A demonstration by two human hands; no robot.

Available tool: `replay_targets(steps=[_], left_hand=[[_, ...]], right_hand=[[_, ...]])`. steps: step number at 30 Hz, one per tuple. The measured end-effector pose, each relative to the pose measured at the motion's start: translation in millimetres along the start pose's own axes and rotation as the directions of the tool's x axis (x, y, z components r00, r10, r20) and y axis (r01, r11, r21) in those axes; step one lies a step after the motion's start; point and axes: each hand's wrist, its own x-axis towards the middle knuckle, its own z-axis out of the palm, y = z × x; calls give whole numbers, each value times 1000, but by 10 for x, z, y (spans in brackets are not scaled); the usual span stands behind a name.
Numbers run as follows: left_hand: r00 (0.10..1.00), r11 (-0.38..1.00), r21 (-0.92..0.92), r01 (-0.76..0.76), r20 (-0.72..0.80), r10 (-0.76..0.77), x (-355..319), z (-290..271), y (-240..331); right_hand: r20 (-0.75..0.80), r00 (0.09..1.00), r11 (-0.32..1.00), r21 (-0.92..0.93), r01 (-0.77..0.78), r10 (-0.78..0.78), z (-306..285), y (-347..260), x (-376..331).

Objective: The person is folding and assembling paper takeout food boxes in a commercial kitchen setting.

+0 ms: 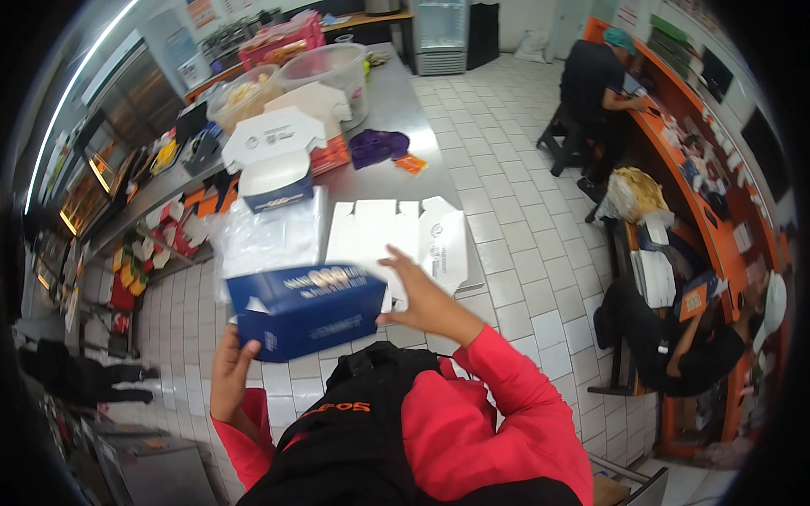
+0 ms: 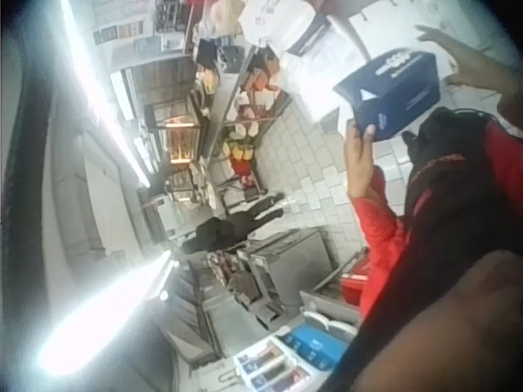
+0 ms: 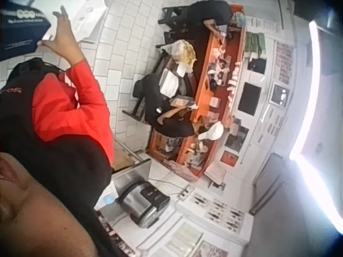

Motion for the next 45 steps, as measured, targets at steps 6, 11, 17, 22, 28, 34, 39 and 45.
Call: replay_targets(steps=[6,11,17,22,28,34,39,45], left_hand=[[811,948,303,-99,577,-100,311,446,8],[688,908,59,416,633,-356,376,489,-361],[617,751,-109,651,653,-439,323,596,-416],[665,720,-237,652,635,-393,254,572,-517],[683,784,-170,597,620,-386,240,541,-514],[707,841,-99,533,598,-378,237,534,-359],[767,900,-240,363,626,-142,182,452,67],[891,1000,5,1,453,-3,101,203,130]], right_hand=[[116,988,845,535,25,-103,385,-438,-164],[-25,1000,817,576,6,10,414,-558,-232],[-404,915,968,235,88,15,432,-639,-278],[-43,991,969,207,135,-128,320,-557,-236],[128,952,937,256,238,-277,154,-552,-193],[183,940,928,297,227,-288,184,-596,-241],[310,948,989,147,27,-72,43,-656,-207],[-8,999,856,516,-27,37,10,-591,-160]])
